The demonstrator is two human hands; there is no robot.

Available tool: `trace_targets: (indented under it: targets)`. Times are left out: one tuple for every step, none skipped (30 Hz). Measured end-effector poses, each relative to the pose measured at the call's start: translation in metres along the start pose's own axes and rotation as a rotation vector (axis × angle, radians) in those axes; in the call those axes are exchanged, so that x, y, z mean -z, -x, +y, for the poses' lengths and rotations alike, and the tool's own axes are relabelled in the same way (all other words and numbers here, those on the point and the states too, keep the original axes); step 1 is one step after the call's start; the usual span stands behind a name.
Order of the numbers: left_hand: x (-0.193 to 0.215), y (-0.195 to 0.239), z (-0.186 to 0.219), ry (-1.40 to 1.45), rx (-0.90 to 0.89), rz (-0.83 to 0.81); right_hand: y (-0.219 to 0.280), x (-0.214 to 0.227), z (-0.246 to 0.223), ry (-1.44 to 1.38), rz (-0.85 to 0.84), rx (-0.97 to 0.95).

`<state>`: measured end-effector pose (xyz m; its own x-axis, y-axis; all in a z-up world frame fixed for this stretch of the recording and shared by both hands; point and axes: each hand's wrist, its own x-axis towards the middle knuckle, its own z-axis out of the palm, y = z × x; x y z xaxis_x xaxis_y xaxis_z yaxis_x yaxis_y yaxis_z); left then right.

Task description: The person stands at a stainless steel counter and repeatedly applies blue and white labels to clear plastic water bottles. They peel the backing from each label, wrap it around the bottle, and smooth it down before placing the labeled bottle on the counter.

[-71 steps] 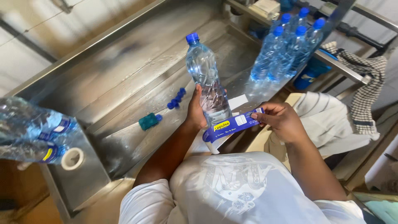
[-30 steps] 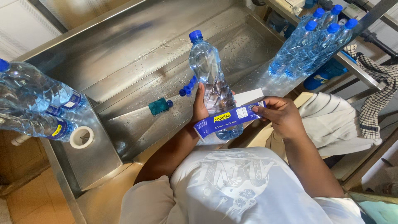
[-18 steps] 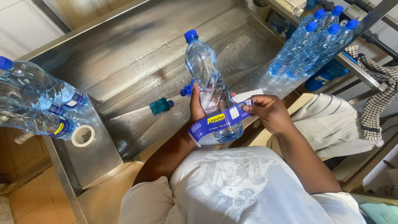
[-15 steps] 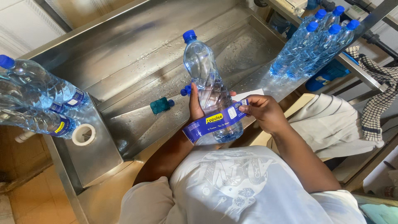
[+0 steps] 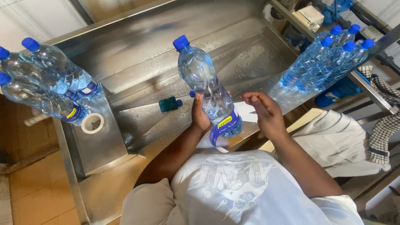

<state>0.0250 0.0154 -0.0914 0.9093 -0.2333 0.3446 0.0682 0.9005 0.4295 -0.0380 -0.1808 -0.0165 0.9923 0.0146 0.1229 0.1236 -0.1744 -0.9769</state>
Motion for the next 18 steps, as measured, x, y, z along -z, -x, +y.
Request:
trace_targets:
  targets:
    - [0.003,-0.002,0.002,-0.154,-0.103,-0.014,0.008,-0.003,-0.02,-0.031,-0.047,0.009]
    - [0.0,-0.004,-0.001,-0.159,-0.112,-0.016,0.01,-0.013,-0.038,-0.033,-0.054,0.016]
    - [-0.003,-0.001,-0.005,-0.134,-0.148,-0.035,0.016,-0.024,-0.055,0.047,-0.166,0.051]
    - [-0.006,0.002,-0.009,-0.108,-0.184,-0.054,0.021,-0.035,-0.072,0.126,-0.278,0.087]
    - [-0.011,0.004,-0.009,-0.112,-0.191,-0.051,0.019,-0.033,-0.059,0.125,-0.286,0.09]
    - [-0.016,0.007,-0.009,-0.133,-0.197,-0.057,0.016,-0.031,-0.046,0.061,-0.277,-0.047]
    - [-0.021,0.008,-0.008,-0.155,-0.206,-0.065,0.012,-0.03,-0.033,0.0,-0.269,-0.181]
    - [-0.014,0.008,-0.002,-0.159,-0.218,-0.062,0.001,-0.032,-0.026,0.002,-0.281,-0.177]
    - [-0.007,0.009,0.003,-0.456,-0.325,0.003,-0.008,-0.035,-0.02,-0.115,-0.28,-0.29]
    - [0.0,0.01,0.009,-0.754,-0.429,0.071,-0.017,-0.037,-0.014,-0.23,-0.278,-0.403]
    - [-0.009,0.012,0.01,-0.758,-0.433,0.072,-0.019,-0.048,-0.023,-0.231,-0.283,-0.4]
    - [-0.018,0.015,0.012,-0.716,-0.353,0.034,-0.022,-0.058,-0.032,-0.389,-0.276,-0.437]
    - [-0.027,0.016,0.014,-0.672,-0.276,-0.004,-0.025,-0.068,-0.042,-0.545,-0.269,-0.471]
    - [-0.027,0.015,0.018,-0.675,-0.283,-0.004,-0.027,-0.067,-0.026,-0.544,-0.275,-0.467]
    - [-0.027,0.016,0.023,-0.648,-0.163,-0.032,-0.029,-0.067,-0.009,-0.706,-0.24,-0.54]
    - [-0.027,0.016,0.028,-0.62,-0.044,-0.06,-0.032,-0.067,0.007,-0.867,-0.202,-0.614]
    - [-0.023,0.007,0.033,-0.622,-0.049,-0.056,-0.032,-0.064,0.019,-0.866,-0.209,-0.615]
    - [-0.02,-0.002,0.039,-0.447,0.083,-0.093,-0.033,-0.06,0.031,-0.933,-0.368,-0.628]
